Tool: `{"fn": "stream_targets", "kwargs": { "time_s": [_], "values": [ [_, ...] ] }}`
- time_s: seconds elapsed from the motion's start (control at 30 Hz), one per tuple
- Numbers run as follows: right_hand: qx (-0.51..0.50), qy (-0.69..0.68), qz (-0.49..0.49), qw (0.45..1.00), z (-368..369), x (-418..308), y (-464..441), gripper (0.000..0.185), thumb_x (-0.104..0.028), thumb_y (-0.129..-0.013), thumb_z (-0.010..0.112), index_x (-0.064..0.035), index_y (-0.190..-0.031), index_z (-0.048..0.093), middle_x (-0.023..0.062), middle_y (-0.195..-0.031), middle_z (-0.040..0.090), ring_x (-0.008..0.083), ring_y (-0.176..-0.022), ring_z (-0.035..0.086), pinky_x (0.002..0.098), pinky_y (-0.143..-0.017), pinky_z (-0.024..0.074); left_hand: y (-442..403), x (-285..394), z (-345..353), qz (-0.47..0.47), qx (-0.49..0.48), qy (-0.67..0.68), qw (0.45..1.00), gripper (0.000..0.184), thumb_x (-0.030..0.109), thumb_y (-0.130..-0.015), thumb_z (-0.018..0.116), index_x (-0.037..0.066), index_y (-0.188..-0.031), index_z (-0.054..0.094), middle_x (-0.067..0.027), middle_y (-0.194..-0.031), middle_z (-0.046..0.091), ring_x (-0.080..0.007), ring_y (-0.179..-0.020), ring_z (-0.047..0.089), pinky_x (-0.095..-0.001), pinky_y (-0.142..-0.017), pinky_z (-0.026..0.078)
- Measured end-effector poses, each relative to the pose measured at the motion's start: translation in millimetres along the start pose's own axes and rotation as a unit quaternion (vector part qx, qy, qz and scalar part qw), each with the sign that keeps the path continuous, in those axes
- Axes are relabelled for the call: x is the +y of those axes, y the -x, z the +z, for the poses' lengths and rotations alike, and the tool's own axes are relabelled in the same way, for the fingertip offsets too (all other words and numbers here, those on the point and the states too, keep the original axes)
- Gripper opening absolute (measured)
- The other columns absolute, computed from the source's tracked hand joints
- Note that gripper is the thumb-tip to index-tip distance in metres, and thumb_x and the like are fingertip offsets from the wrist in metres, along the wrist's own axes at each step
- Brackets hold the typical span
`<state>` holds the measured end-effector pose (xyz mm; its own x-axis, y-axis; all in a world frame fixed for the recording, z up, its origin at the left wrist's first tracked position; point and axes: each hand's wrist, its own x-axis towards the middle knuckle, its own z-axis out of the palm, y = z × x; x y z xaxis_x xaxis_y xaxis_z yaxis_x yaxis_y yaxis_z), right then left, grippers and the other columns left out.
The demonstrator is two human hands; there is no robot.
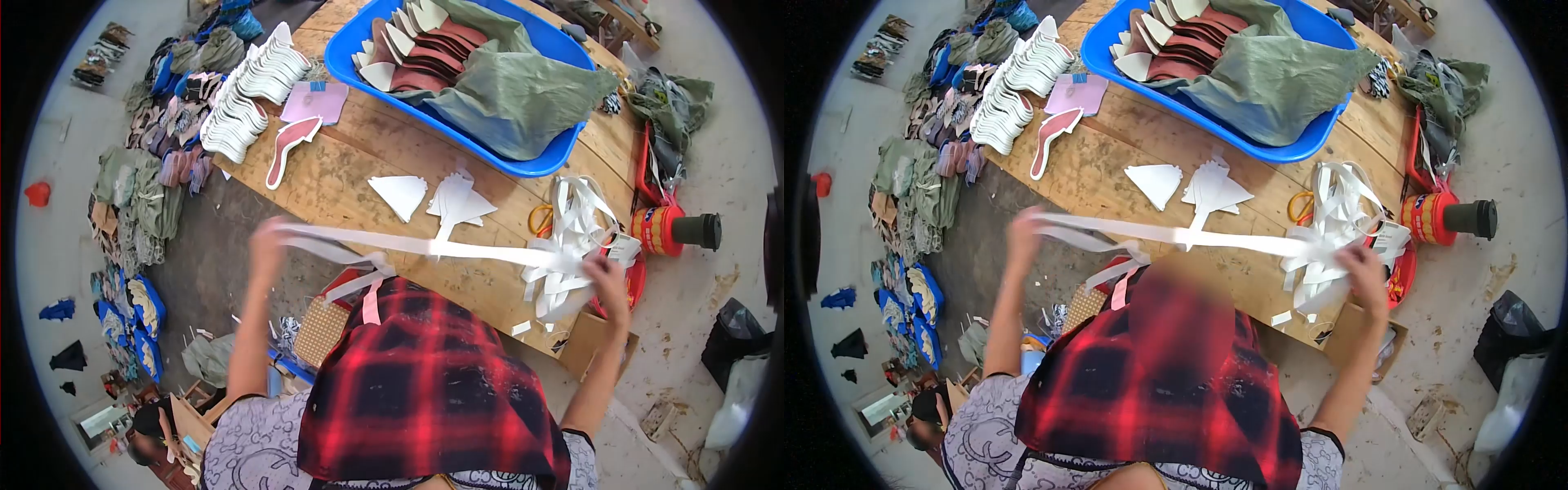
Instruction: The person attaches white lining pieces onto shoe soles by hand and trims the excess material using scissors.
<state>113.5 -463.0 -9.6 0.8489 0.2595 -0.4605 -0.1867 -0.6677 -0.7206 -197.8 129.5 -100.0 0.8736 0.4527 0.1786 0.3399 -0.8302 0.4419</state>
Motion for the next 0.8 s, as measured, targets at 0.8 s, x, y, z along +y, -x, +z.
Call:
{"fn": "stream_targets", "kwargs": {
  "time_s": [0.8],
  "values": [
    [-0.179, 0.274, -0.456, 0.828, 344, -36, -37, 0.036, -0.038, -0.077, 0.070, -0.0050, -0.087, 0.059, 0.0179, -0.085, 0.062, 0.0367, -0.082, 0.063, 0.0448, -0.073, 0.0502, 26, 84, -5, -0.206, -0.406, 0.015, 0.890, 0.049, 0.035, -0.080, 0.063, 0.012, -0.122, 0.057, -0.0120, -0.114, 0.064, -0.0313, -0.108, 0.058, -0.0402, -0.091, 0.046]
  ]
}}
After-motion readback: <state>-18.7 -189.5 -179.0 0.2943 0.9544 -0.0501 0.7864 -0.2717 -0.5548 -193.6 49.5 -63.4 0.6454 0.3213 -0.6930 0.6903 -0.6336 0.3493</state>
